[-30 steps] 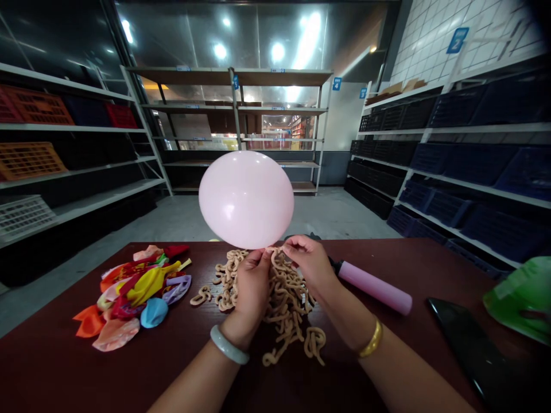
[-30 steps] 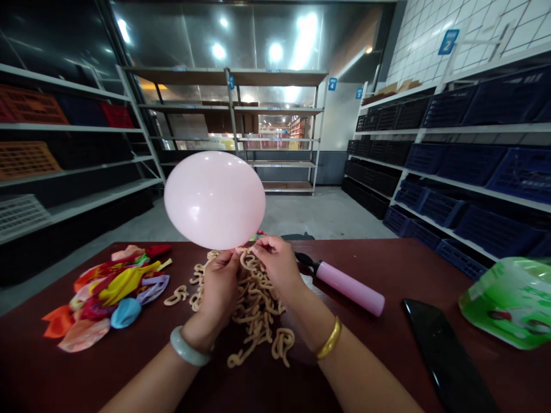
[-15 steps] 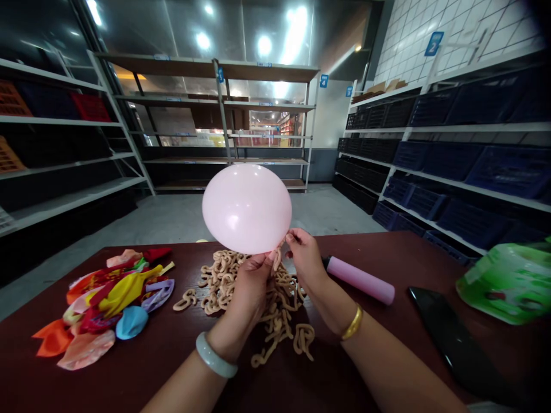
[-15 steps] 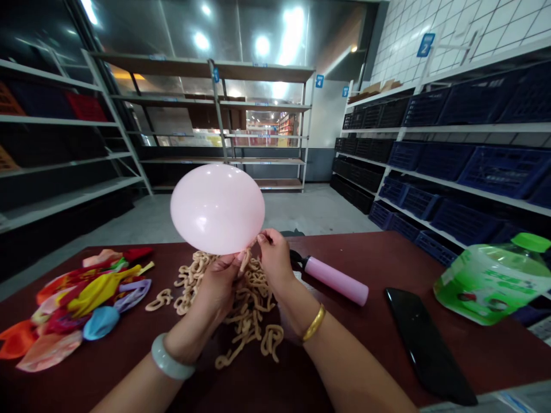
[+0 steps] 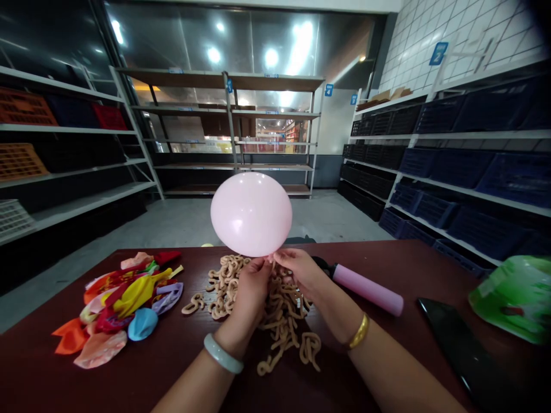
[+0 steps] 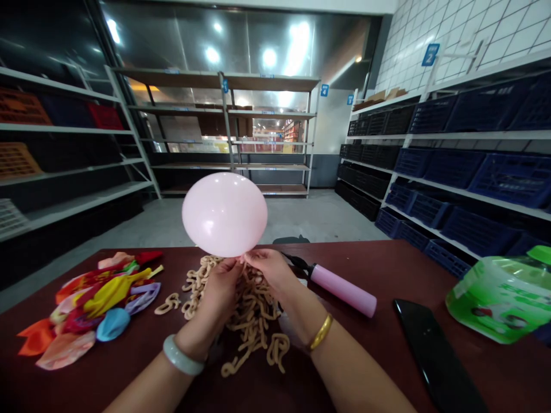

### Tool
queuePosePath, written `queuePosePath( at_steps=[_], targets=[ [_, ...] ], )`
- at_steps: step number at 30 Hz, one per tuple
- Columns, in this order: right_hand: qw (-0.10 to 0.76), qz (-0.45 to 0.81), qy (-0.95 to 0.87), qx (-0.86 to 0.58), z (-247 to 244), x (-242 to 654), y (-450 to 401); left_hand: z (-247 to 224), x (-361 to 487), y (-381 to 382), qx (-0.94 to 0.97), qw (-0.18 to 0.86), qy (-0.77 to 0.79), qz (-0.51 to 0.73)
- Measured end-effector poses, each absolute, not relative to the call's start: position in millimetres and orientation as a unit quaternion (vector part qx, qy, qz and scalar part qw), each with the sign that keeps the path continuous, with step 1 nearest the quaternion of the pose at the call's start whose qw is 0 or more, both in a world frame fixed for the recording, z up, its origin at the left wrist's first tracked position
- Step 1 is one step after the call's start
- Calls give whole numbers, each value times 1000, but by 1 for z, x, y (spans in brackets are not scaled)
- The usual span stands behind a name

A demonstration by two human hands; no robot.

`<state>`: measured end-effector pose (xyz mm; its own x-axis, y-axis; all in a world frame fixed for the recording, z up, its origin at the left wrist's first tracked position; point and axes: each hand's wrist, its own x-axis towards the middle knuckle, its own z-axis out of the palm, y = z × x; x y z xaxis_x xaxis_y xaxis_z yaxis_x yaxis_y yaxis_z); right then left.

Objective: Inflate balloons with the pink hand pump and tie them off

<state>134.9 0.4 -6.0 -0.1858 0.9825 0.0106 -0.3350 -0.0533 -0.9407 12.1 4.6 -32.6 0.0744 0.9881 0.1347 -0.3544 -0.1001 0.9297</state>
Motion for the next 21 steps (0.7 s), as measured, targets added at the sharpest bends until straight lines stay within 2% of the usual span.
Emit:
queuePosePath(
  at_steps=[4,10,17,21],
  targets=[
    [550,657,-390,-337,-12,130,0,-36,9,11,505,539,375,560],
    [598,633,-348,-347,-22,130,14,-21,3,9,470,616,374,509],
    [593,576,-325,-461,-7,135,83,-27,-11,25,433,561,394,585],
    [557,547,-321,-536,8,137,134,-30,-11,25,447,513,386,623]
  ],
)
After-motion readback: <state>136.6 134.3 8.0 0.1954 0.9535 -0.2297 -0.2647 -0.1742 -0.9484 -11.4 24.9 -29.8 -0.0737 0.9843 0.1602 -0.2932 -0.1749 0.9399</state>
